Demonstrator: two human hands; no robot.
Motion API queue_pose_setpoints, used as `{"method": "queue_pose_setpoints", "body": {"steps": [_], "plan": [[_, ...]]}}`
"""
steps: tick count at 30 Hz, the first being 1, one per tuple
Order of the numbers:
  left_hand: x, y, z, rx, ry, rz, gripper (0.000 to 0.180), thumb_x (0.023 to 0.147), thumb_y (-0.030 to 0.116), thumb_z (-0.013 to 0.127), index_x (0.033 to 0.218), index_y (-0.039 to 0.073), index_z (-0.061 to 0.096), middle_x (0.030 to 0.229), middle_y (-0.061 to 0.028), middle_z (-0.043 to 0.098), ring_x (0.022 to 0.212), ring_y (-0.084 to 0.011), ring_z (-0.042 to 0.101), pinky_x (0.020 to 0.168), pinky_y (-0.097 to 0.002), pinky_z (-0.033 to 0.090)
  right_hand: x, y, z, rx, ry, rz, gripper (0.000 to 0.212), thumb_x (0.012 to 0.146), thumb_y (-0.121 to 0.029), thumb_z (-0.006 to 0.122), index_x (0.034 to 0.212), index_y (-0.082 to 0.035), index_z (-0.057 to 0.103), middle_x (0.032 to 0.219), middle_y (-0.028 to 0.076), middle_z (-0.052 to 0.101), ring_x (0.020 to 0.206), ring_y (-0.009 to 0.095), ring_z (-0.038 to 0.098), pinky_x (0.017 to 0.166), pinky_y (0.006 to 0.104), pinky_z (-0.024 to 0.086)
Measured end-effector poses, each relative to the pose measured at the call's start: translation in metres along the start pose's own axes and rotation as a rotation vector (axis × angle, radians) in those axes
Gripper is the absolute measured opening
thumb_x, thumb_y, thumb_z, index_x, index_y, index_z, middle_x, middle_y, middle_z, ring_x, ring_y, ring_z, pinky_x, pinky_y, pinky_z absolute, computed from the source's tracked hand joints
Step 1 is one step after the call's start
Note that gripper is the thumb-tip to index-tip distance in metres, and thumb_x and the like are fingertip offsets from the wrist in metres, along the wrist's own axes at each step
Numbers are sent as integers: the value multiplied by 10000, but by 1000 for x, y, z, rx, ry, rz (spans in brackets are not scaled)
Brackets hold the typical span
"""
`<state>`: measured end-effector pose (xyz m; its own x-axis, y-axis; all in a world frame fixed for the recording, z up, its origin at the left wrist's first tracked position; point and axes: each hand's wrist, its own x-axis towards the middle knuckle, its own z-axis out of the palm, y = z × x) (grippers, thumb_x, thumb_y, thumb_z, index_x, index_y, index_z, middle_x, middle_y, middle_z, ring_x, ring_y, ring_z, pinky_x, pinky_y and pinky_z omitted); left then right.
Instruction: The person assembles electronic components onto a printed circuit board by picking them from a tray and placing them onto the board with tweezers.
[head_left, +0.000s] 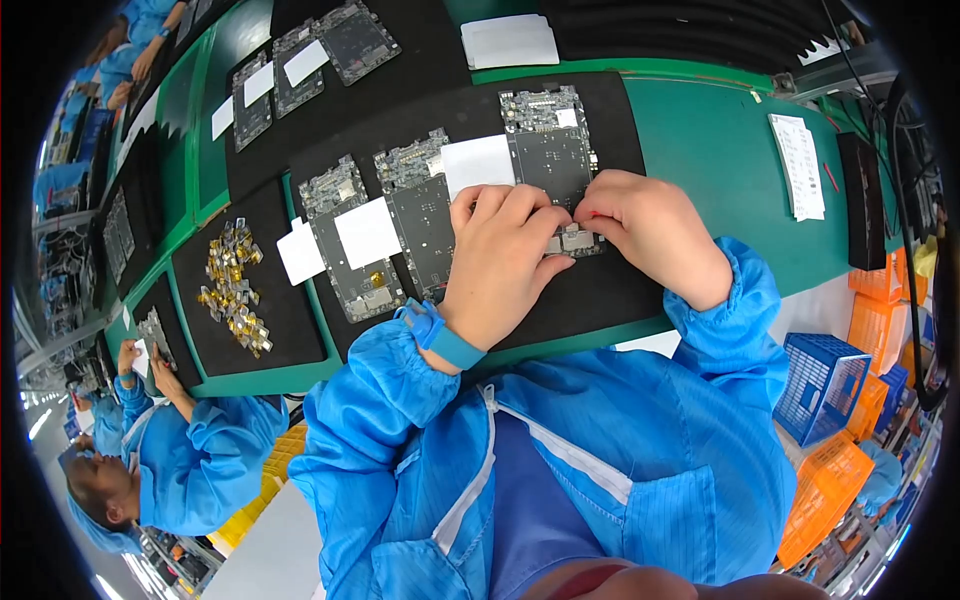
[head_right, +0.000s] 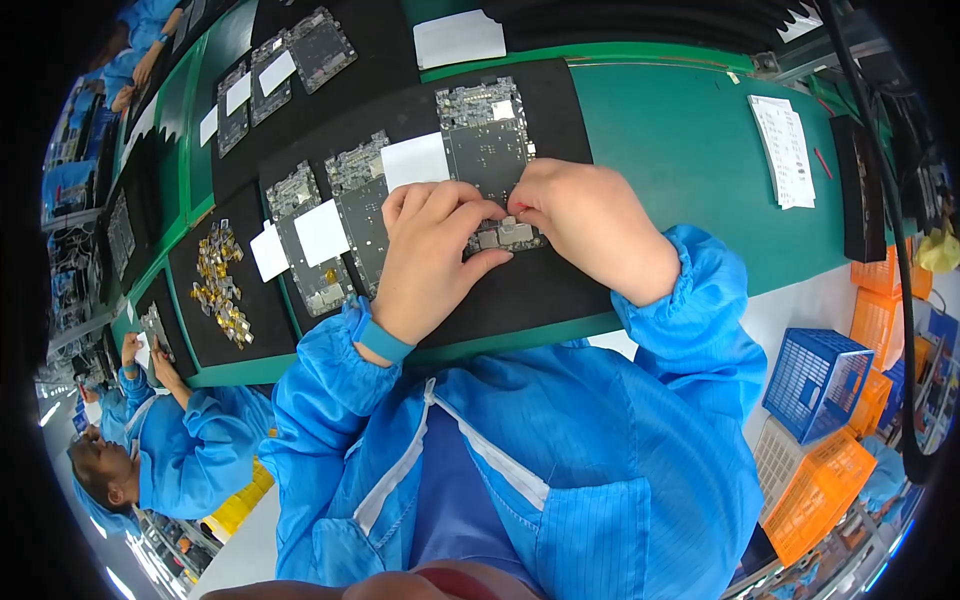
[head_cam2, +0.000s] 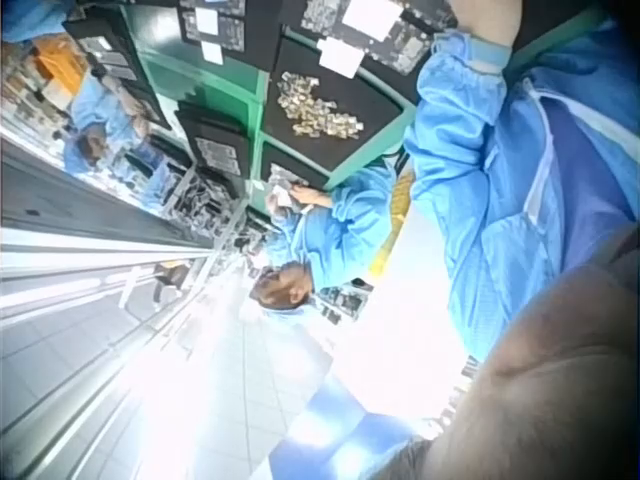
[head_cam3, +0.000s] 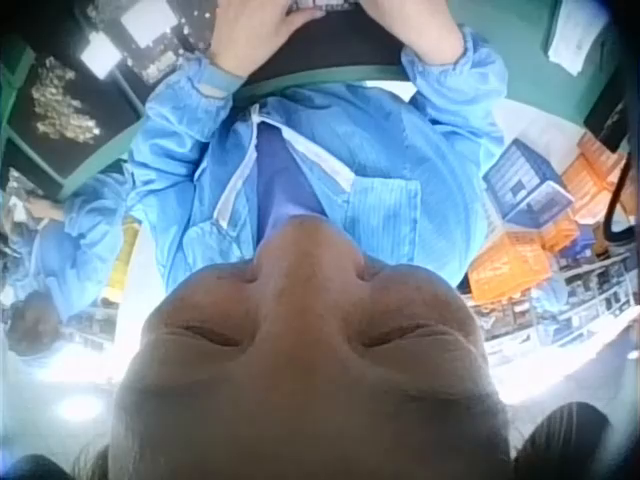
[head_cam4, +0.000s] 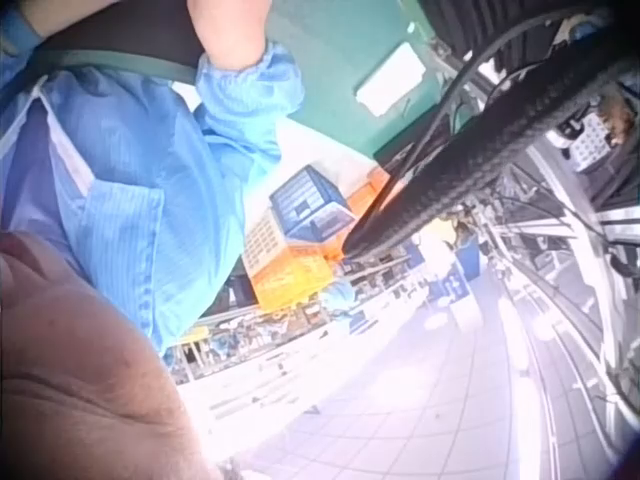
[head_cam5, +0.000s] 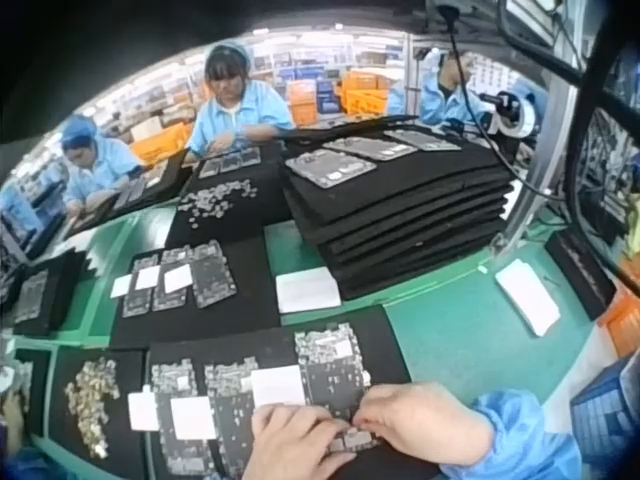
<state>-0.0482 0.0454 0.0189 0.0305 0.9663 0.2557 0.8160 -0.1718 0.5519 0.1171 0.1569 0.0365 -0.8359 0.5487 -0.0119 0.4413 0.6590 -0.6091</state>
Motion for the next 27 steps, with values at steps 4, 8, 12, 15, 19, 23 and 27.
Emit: {"method": "queue_pose_setpoints", "body": {"steps": [4,8,12,15,19,23,27], "plan": [[1,6,1,-27,8,-50,360,627,106,802,953,97,651,976,-37,545,997,-254,503,939,-426,327,-9,-8,-2,27,36,-44,301,724,-29,716,1006,-82,629,939,90,634,816,316,637,691,375,516],[2,11,1,-44,9,-93,333,624,82,797,922,85,648,971,-52,536,999,-265,499,931,-424,332,-13,-8,-1,39,-19,-30,518,687,-25,751,1151,-121,540,960,117,636,858,338,642,702,385,521],[5,9,5,-70,-3,-75,313,622,71,789,897,74,640,979,-56,532,1002,-268,496,925,-426,335,-10,-7,-1,3,-55,-8,510,691,-20,744,1149,-109,539,955,128,638,862,342,642,703,386,521],[5,6,6,-71,7,-87,315,635,82,793,907,94,633,1009,-46,534,1014,-272,489,936,-418,328,-5,-8,-2,-4,-61,-39,514,683,-7,738,1148,-104,539,946,137,641,865,342,642,702,386,521],[-5,4,8,-30,27,-120,386,632,97,794,974,81,615,1059,-63,536,1058,-283,486,940,-436,330,1,-16,-2,-9,-78,-51,564,667,-6,744,1188,-97,547,954,138,643,863,341,642,719,391,522],[-23,14,-4,-36,163,-92,633,634,138,804,1199,71,527,1176,-111,506,1139,-292,483,1006,-467,323,-6,-25,-2,88,-48,-2,621,656,31,749,1238,-71,555,1038,140,621,902,329,630,769,375,520],[-70,-10,-46,-483,415,-181,378,746,94,781,1041,83,545,1096,-99,529,1033,-272,530,879,-362,437,-21,-31,-11,99,110,-9,421,698,58,734,1089,-6,592,972,94,575,807,197,555,682,266,455]]}}
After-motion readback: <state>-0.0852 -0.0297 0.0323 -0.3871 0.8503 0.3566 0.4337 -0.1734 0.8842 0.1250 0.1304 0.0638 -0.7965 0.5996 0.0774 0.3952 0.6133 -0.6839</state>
